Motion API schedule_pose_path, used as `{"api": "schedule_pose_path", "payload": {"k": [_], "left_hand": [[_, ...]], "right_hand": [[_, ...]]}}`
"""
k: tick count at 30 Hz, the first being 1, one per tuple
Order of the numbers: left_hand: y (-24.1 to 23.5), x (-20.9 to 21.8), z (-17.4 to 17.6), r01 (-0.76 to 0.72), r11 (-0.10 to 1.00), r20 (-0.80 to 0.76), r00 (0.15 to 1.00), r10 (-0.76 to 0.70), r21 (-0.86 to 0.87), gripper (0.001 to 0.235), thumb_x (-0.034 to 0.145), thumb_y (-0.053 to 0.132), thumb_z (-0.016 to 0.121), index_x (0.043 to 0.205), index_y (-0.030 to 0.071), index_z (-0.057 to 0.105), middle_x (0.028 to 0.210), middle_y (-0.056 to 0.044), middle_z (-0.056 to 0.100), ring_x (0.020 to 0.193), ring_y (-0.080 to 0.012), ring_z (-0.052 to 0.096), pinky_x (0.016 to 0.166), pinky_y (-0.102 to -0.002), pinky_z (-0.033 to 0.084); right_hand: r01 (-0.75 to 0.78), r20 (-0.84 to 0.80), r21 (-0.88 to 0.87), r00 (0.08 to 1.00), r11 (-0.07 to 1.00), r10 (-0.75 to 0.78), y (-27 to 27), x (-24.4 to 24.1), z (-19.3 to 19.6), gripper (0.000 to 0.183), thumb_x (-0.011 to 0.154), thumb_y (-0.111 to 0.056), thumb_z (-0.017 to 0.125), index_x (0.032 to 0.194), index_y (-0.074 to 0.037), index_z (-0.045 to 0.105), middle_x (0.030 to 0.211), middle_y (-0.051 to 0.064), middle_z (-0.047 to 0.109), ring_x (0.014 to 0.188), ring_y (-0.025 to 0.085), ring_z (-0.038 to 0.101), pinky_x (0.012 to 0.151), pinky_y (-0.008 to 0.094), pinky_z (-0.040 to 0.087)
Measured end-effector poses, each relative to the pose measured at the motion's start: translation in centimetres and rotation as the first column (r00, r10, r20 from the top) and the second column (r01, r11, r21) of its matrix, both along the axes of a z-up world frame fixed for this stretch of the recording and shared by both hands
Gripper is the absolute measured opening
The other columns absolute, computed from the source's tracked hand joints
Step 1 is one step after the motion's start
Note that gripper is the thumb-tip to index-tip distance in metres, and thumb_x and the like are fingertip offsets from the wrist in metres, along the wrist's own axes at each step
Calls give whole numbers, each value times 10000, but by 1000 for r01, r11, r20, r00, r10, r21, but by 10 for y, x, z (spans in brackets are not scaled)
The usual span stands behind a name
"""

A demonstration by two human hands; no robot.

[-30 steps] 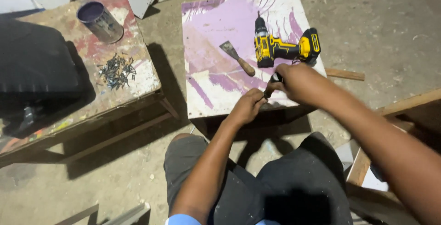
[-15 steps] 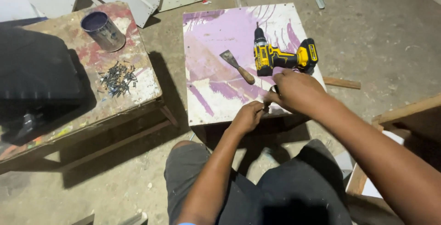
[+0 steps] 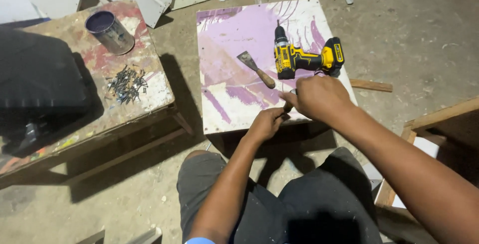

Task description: A person is preparing and drilling a wooden board using a putty knife, a power drill, and a screwdriver.

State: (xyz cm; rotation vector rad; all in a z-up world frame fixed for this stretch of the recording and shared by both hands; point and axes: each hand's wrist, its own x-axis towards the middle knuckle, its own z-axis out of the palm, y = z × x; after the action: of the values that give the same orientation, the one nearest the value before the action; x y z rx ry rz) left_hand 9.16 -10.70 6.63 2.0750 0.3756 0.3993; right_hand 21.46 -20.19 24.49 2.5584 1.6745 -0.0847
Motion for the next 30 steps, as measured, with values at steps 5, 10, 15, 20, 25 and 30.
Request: {"api": "schedule_pose_path", "payload": {"k": [5, 10, 15, 20, 25, 30], "left_hand": [[3, 3, -16, -27, 999, -35, 999, 29, 39, 168, 985, 183, 603, 1076, 124, 731, 955, -165, 746, 995, -391, 707, 857, -481, 571], [-3, 3, -15, -20, 1000, -40, 999, 21, 18, 223, 989, 173, 602, 1175, 118, 711, 1010, -176, 752, 1039, -394, 707, 903, -482, 568], [6, 1, -18, -1, 1000, -45, 999, 2, 24, 193, 994, 172, 585, 1123, 126, 720, 1008, -183, 749, 1036, -408, 697, 902, -499, 570], [1, 4, -14, -11, 1000, 8, 1000, 11, 21, 200, 987, 146, 599, 1145, 109, 715, 1030, -166, 745, 1047, -386, 702, 907, -474, 570], [6, 4, -16, 21, 992, -8, 1000, -20, 121, 137, 984, 167, 594, 995, 83, 703, 932, -180, 729, 972, -424, 697, 854, -496, 570], [3, 4, -12, 27, 997, -58, 998, -23, 68, 201, 954, 104, 594, 1134, 70, 677, 999, -197, 728, 1064, -414, 690, 934, -507, 551]], "right_hand": [[-84, -74, 1, 994, 996, 84, 2, 11, 2, 401, 896, -446, 676, 1018, -69, 740, 956, 205, 739, 966, 458, 732, 814, 568, 579], [7, 27, -28, 1000, 1000, -6, -1, 11, -7, 537, 958, -558, 574, 920, -55, 758, 850, 201, 749, 889, 435, 754, 778, 550, 586], [-169, -181, -14, 970, 986, 163, -1, -3, 22, 424, 876, -253, 702, 1243, -41, 688, 1161, 263, 708, 1077, 533, 682, 876, 623, 563], [52, -43, -49, 998, 997, -54, 0, 0, 8, 522, 972, -523, 570, 1027, -36, 749, 921, 219, 756, 947, 455, 743, 811, 566, 575], [-188, -176, 0, 967, 982, 185, 4, -4, 12, 395, 894, -284, 700, 1223, -66, 693, 1130, 244, 717, 1051, 511, 701, 862, 610, 573], [19, 99, -66, 995, 998, -13, 5, 19, -19, 353, 887, -429, 616, 927, -117, 774, 837, 122, 758, 842, 379, 774, 717, 513, 614]]}}
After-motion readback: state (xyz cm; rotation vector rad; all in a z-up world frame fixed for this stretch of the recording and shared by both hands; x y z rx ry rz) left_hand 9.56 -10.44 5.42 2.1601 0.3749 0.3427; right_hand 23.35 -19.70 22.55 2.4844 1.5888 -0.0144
